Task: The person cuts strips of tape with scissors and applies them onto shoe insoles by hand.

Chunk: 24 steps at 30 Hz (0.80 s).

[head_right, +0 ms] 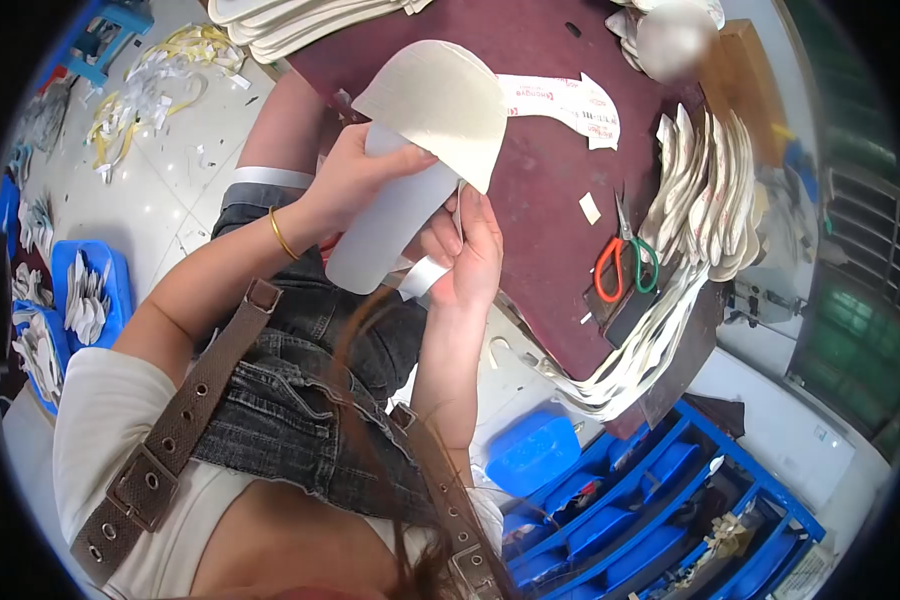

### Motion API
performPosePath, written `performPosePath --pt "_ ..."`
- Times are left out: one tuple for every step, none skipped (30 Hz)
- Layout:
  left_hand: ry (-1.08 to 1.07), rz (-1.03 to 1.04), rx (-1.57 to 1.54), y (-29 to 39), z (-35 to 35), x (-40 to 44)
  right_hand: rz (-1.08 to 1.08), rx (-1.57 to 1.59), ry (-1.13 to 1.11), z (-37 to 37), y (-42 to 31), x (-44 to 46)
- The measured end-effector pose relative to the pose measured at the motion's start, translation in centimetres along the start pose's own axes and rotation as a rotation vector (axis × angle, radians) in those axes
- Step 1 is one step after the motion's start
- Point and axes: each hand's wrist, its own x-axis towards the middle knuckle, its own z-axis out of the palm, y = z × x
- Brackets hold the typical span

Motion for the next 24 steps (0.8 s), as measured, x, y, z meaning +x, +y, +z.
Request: performPosePath --pt "0.003 0.002 0.0 0.2 0.0 -0.1 0.003 -0.001 -0.002 0.1 0.0 0.1" --pt "-0.019 0.023 0.027 0.4 0.0 -0.3 0.003 -0.011 0.014 0.2 0.0 0.1" --pt "-0.043 0.043 0.053 0.6 -0.1 -0.4 0.002 -0.022 0.032 0.2 -0.1 0.1" --pt "-0.042 0.042 0.052 0.2 -0.3 -0.4 0.003 -0.022 0.033 0.1 -0.1 0.1" --pt "-0.057 0.132 0.165 -0.3 -0.6 -0.3 0.0 -0.067 0.038 -0.1 -0.1 0.0" --pt "-0.074 0.223 0.279 -0.6 -0.8 -0.2 -0.005 -0.111 0.041 -0.3 -0.1 0.0" --pt "-0.074 0.223 0.28 -0.5 -0.9 -0.3 -0.005 -0.11 0.04 -0.3 0.2 -0.1" --pt "-0.106 0.196 0.207 -0.4 -0.9 -0.4 -0.122 -0.282 0.122 -0.3 0.6 -0.2" --pt "-0.137 0.168 0.133 -0.3 -0.8 -0.6 -0.239 -0.453 0.204 -0.4 1.1 -0.4" --pt "-0.137 0.17 0.134 -0.3 -0.5 -0.8 -0.394 -0.718 0.197 -0.3 1.6 -1.0" --pt "-0.115 0.263 0.096 -0.4 0.1 -1.1 -0.393 -0.719 0.195 -0.3 1.5 -0.5" --pt "-0.093 0.355 0.058 -0.5 0.4 -1.3 -0.803 -1.243 0.105 -0.2 1.1 0.5" --pt "-0.094 0.348 0.058 -0.8 0.2 -1.5 -0.859 -1.34 0.033 -0.5 0.7 0.7" --pt "-0.121 0.312 0.086 -1.2 0.0 -1.5 -0.923 -1.432 -0.041 -0.8 0.4 1.0" --pt "-0.144 0.293 0.116 -1.1 -0.2 -1.2 -0.992 -1.514 -0.116 -1.1 0.0 1.2" --pt "-0.142 0.305 0.119 -0.8 -0.2 -1.0 -0.71 -1.199 -0.013 0.7 0.1 0.0" --pt "-0.131 0.272 0.072 -0.7 0.2 -1.2 -0.421 -0.882 0.092 1.6 0.4 -1.0" --pt "-0.116 0.246 0.022 -0.5 0.5 -1.3 -0.44 -0.867 0.182 -0.5 1.5 -1.1" --pt "-0.109 0.259 0.019 -0.4 0.6 -0.9 -0.449 -0.859 0.149 -0.7 2.8 -1.5" --pt "-0.081 0.211 0.035 -0.3 0.7 -0.7 -0.512 -0.941 0.137 -1.6 3.6 -1.2" --pt "-0.054 0.156 0.052 -0.4 0.7 -0.5 -0.574 -1.018 0.13 -2.5 4.1 -1.2" --pt "-0.057 0.144 0.056 -0.5 0.7 -0.6 -0.57 -1.012 0.142 -2.3 3.9 -1.6" --pt "-0.115 0.027 0.054 -0.4 0.8 -0.4 -0.35 -0.88 0.133 -1.0 3.0 -1.9" --pt "-0.167 -0.068 0.055 0.1 0.7 0.5 -0.14 -0.747 0.101 0.8 1.0 -1.6"
